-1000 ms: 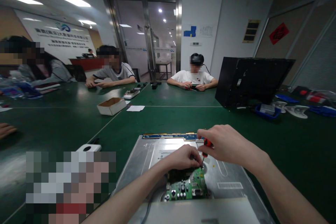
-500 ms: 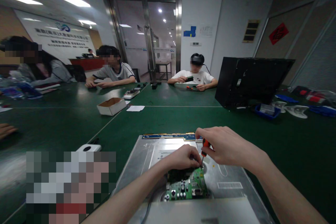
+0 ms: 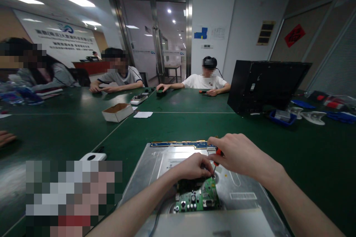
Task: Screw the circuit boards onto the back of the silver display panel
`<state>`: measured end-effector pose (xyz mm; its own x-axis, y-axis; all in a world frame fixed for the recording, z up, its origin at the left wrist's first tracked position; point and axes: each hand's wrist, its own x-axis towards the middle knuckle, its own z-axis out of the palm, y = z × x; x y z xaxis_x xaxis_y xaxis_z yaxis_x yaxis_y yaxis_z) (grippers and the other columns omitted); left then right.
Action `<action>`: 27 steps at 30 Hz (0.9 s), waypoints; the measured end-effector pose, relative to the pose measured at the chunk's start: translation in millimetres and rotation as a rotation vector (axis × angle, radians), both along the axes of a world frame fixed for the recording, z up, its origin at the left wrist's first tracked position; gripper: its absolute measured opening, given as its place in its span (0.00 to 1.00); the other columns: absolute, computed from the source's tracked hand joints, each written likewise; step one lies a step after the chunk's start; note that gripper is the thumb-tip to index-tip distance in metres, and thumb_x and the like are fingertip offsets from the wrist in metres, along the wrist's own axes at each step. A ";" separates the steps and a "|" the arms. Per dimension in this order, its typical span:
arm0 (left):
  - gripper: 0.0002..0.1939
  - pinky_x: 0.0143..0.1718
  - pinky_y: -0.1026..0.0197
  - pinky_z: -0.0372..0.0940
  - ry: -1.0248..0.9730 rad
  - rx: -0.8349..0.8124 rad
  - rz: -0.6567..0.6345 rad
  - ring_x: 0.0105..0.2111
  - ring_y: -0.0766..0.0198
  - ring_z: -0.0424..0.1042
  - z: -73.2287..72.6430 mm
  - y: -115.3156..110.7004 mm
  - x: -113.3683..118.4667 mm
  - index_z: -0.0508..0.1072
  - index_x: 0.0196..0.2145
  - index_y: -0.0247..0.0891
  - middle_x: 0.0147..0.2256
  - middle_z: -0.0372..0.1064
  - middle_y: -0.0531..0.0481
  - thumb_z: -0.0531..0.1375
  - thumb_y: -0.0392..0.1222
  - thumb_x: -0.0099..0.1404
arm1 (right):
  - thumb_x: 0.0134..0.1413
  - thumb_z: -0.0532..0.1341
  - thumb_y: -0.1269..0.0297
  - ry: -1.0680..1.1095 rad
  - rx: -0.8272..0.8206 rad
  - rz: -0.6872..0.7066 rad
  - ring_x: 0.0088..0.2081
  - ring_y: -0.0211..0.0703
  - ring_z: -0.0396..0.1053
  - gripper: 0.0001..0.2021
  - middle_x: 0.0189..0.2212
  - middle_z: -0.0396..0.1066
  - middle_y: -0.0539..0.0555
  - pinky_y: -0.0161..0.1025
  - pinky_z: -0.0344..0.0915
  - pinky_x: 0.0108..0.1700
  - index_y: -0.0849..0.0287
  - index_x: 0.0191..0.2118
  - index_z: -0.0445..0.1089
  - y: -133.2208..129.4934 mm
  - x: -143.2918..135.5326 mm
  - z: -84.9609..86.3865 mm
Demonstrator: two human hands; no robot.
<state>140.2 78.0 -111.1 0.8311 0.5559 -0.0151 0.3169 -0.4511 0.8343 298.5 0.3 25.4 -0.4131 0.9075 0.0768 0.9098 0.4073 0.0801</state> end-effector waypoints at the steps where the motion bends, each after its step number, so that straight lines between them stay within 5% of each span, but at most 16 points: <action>1: 0.10 0.35 0.66 0.63 0.002 0.002 0.004 0.31 0.63 0.72 -0.1 -0.1 0.0 0.79 0.32 0.35 0.30 0.76 0.52 0.61 0.28 0.54 | 0.60 0.58 0.57 -0.014 0.006 -0.017 0.30 0.50 0.74 0.10 0.28 0.75 0.55 0.37 0.52 0.25 0.56 0.40 0.70 0.8 -0.7 0.1; 13: 0.09 0.34 0.66 0.62 0.000 0.003 0.008 0.30 0.64 0.71 0.6 -0.9 0.5 0.79 0.30 0.35 0.27 0.74 0.53 0.61 0.27 0.53 | 0.58 0.56 0.66 0.051 -0.059 0.052 0.29 0.46 0.72 0.05 0.27 0.74 0.52 0.37 0.47 0.25 0.56 0.40 0.66 0.9 0.2 -0.9; 20: 0.08 0.34 0.66 0.62 -0.016 -0.001 0.002 0.30 0.64 0.71 -1.4 0.8 0.7 0.79 0.30 0.35 0.27 0.74 0.53 0.62 0.28 0.54 | 0.53 0.59 0.71 0.190 -0.195 0.168 0.36 0.45 0.71 0.13 0.37 0.74 0.50 0.36 0.54 0.31 0.53 0.44 0.63 -5.1 14.3 3.2; 27: 0.09 0.35 0.66 0.63 -0.037 0.000 -0.001 0.31 0.63 0.71 -0.8 0.3 0.6 0.79 0.30 0.34 0.28 0.74 0.53 0.61 0.26 0.53 | 0.57 0.60 0.64 0.067 -0.098 0.013 0.33 0.48 0.73 0.07 0.33 0.75 0.53 0.37 0.53 0.27 0.56 0.41 0.65 -7.2 -1.4 4.2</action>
<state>140.8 78.3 -111.9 0.8317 0.5550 0.0155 0.2854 -0.4513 0.8455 297.2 -6.9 29.7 -0.4215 0.9067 0.0160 0.9065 0.4217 -0.0215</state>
